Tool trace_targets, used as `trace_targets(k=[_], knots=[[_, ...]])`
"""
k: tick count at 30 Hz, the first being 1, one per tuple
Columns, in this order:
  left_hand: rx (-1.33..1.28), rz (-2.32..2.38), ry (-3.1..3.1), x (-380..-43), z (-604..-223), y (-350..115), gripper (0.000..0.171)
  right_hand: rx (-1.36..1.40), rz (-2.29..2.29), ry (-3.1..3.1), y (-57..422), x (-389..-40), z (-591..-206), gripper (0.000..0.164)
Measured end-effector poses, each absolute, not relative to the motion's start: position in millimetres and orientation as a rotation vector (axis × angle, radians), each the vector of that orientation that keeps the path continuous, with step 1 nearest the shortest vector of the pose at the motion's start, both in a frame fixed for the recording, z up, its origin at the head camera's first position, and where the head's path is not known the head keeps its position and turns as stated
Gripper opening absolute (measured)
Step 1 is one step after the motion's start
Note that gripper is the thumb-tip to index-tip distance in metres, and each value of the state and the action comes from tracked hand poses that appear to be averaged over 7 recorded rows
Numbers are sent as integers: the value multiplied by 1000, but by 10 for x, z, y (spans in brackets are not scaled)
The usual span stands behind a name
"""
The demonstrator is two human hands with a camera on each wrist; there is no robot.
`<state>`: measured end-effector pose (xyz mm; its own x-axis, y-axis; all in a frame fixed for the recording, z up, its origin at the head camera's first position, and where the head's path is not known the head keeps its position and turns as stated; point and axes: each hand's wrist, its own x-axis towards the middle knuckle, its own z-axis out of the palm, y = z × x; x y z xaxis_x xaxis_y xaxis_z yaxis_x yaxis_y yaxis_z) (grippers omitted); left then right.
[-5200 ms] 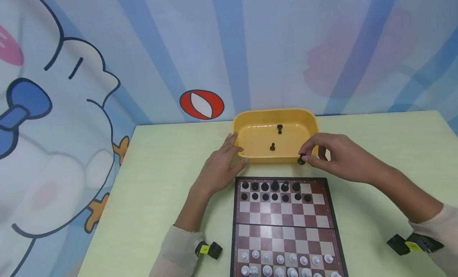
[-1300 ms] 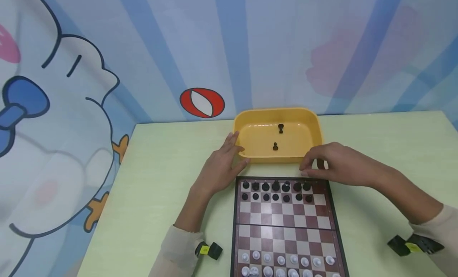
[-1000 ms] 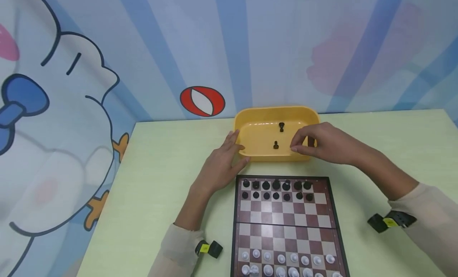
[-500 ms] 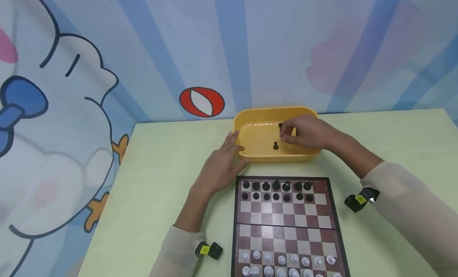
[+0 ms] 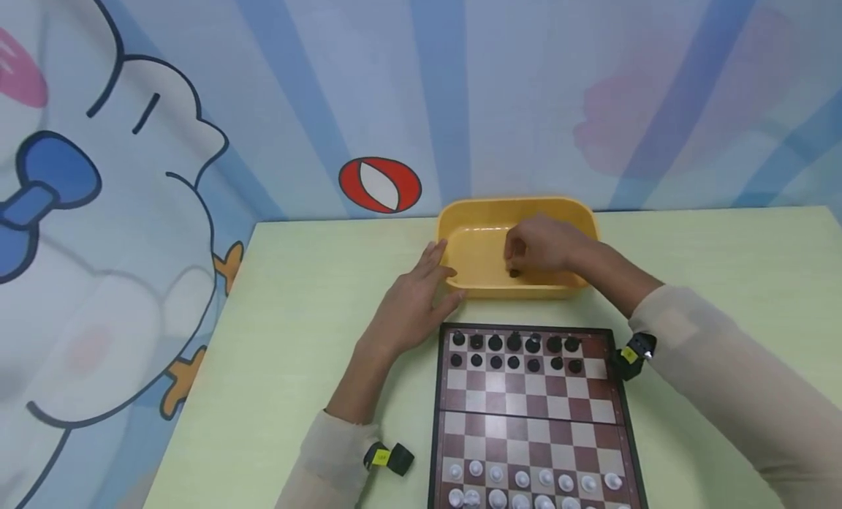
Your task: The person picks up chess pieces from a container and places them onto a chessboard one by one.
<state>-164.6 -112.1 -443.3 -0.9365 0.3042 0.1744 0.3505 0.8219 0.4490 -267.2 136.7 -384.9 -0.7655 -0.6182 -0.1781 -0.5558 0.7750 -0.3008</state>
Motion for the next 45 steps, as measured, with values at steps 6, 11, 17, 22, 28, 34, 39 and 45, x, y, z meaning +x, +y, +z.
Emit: trace_targets(k=[6,11,17,22,28,34,39,45], knots=[[-540,-738,-2929,-1635,-4408,-1088,47,-898,-310,2689,1397,-2655,-3855,7],[-524,-711,-2936,-1640,-4406,-1084,49,-891,-317,2687,1403,-2679,-3863,7],[-518,-713,-2932,-1642,-4434,-1100,48,-902,-333,2671,1385,-2699,-3903,8],[-518,-718,-2935,-1648,-4449,-1098,48,-872,-307,2676,1353,-2694,-3917,8],[-516,-715,-2937,-1653,-4448,-1081,47,-818,-247,2715,1316,-2687,-3933,11],[-542,-702,-2927,-1657,-4439,-1083,46,-799,-240,2725,1315,-2665,-3940,9],[-535,-685,-2929,-1657,-4432,-1070,47,-818,-258,2729,1323,-2657,-3928,6],[-531,-685,-2923,-1656,-4428,-1056,47,-848,-278,2745,1340,-2635,-3917,5]])
